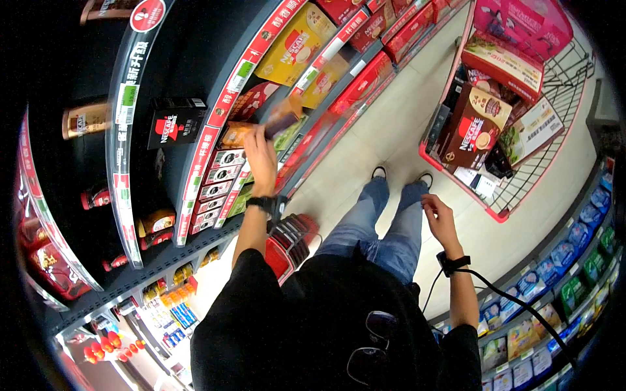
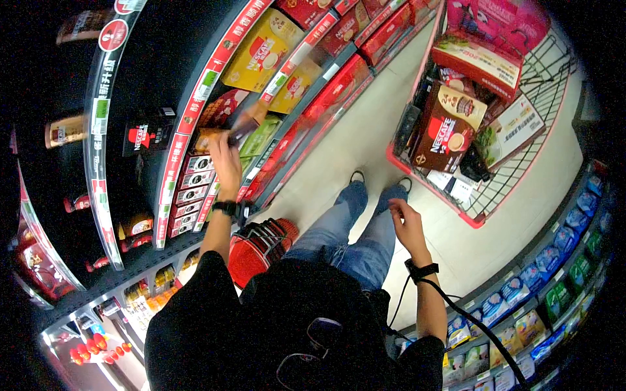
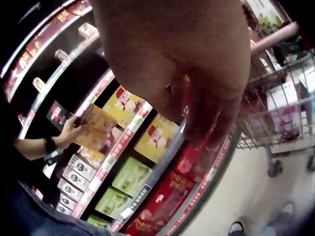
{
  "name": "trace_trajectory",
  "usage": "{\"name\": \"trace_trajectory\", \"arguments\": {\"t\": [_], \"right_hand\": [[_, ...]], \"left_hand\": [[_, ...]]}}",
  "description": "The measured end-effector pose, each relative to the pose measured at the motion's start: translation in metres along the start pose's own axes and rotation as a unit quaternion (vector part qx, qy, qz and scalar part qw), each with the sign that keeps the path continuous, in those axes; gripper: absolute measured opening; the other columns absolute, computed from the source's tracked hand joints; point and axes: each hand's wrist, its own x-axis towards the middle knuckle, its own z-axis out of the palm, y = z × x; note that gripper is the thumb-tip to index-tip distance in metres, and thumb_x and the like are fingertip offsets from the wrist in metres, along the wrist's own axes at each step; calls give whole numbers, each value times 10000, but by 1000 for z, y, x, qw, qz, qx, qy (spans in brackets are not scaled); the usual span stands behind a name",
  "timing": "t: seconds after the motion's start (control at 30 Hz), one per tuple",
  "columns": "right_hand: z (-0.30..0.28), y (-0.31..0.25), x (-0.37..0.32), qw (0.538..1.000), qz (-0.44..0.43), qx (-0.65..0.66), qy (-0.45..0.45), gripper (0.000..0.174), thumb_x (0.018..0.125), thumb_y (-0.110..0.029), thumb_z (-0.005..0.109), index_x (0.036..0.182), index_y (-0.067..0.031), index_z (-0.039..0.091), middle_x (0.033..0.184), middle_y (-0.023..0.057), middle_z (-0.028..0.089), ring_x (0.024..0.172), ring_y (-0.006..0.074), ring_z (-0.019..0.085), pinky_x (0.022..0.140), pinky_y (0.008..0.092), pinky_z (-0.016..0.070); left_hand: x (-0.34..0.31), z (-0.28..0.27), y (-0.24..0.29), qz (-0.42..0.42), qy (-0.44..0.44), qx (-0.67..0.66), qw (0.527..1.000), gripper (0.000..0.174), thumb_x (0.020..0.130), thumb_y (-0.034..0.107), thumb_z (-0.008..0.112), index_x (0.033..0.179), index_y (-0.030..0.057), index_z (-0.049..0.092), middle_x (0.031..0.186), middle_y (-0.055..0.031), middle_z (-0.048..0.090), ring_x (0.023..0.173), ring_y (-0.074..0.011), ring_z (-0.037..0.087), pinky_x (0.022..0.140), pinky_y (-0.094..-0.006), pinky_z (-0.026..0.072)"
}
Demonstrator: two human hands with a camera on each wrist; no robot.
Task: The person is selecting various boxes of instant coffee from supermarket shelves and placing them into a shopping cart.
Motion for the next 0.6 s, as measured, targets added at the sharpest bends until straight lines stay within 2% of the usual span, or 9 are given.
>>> {"name": "trace_trajectory", "arguments": {"t": [0.13, 0.17, 0.23, 0.3, 0.33, 0.4, 0.47, 0.53, 0.6], "right_hand": [[-40, -66, 25, 995, -85, 47, -26, 290, 899, -41, 607, 1188, -17, 585, 1006, 117, 676, 918, 211, 673, 823, 306, 520], [-49, -76, 33, 989, -144, 17, -1, 377, 868, -61, 651, 1235, -31, 572, 1111, 142, 650, 1002, 229, 648, 855, 322, 508], [-69, -119, 43, 961, -242, -132, 20, 674, 730, -109, 771, 1350, -99, 507, 1337, 181, 506, 1250, 352, 465, 1023, 411, 404], [-89, -149, 49, 947, -274, -168, 25, 775, 689, -150, 803, 1389, -167, 471, 1415, 184, 407, 1280, 394, 402, 1054, 447, 371], [-98, -157, 52, 935, -300, -183, 50, 707, 695, -138, 798, 1334, -125, 497, 1339, 184, 471, 1233, 385, 451, 1011, 431, 402], [-127, -151, 53, 969, -224, -98, 25, 609, 704, -115, 787, 1251, -78, 522, 1202, 171, 554, 1115, 377, 535, 916, 418, 452], [-160, -132, 49, 940, -245, -170, 164, 445, 759, -104, 749, 1159, -47, 561, 1045, 173, 614, 951, 390, 597, 776, 408, 488], [-192, -121, 37, 951, -146, -153, 225, 395, 801, -173, 745, 1130, -31, 579, 964, 174, 641, 891, 393, 616, 737, 390, 489], [-216, -107, 29, 955, 43, -98, 277, 416, 869, -306, 711, 1126, -3, 591, 899, 212, 680, 815, 313, 689, 693, 392, 511]], "left_hand": [[-1, -38, 65, -14, -72, -158, 985, 422, 759, -77, 600, 1175, -34, 544, 1131, -206, 560, 1059, -385, 537, 929, -435, 431], [6, -46, 88, -6, -75, -204, 976, 437, 738, -69, 647, 1163, -24, 559, 1122, -199, 567, 1037, -370, 554, 898, -421, 455], [14, -56, 132, -3, -116, -285, 952, 420, 726, -39, 707, 1128, -28, 584, 1107, -191, 585, 1038, -360, 568, 900, -404, 464], [30, -56, 181, 41, -139, -347, 927, 407, 724, -7, 740, 1103, -34, 595, 1077, -187, 602, 1011, -353, 594, 879, -387, 480], [42, -55, 206, 59, -157, -389, 906, 395, 723, -13, 742, 1092, -29, 602, 1058, -190, 607, 988, -335, 606, 861, -382, 489], [58, -40, 246, 82, -183, -454, 868, 442, 755, 18, 741, 1164, -17, 576, 1070, -196, 611, 992, -314, 608, 854, -375, 489], [82, -14, 280, 9, -228, -491, 841, 468, 787, 40, 725, 1219, -5, 549, 1054, -161, 618, 977, -260, 610, 852, -343, 486], [96, 16, 312, -21, -239, -512, 825, 497, 814, 68, 711, 1268, 4, 520, 1050, -143, 624, 971, -226, 610, 852, -321, 481], [103, 56, 342, -5, -212, -525, 824, 529, 836, 99, 700, 1312, 9, 488, 1059, -144, 627, 972, -212, 607, 854, -307, 475]]}}
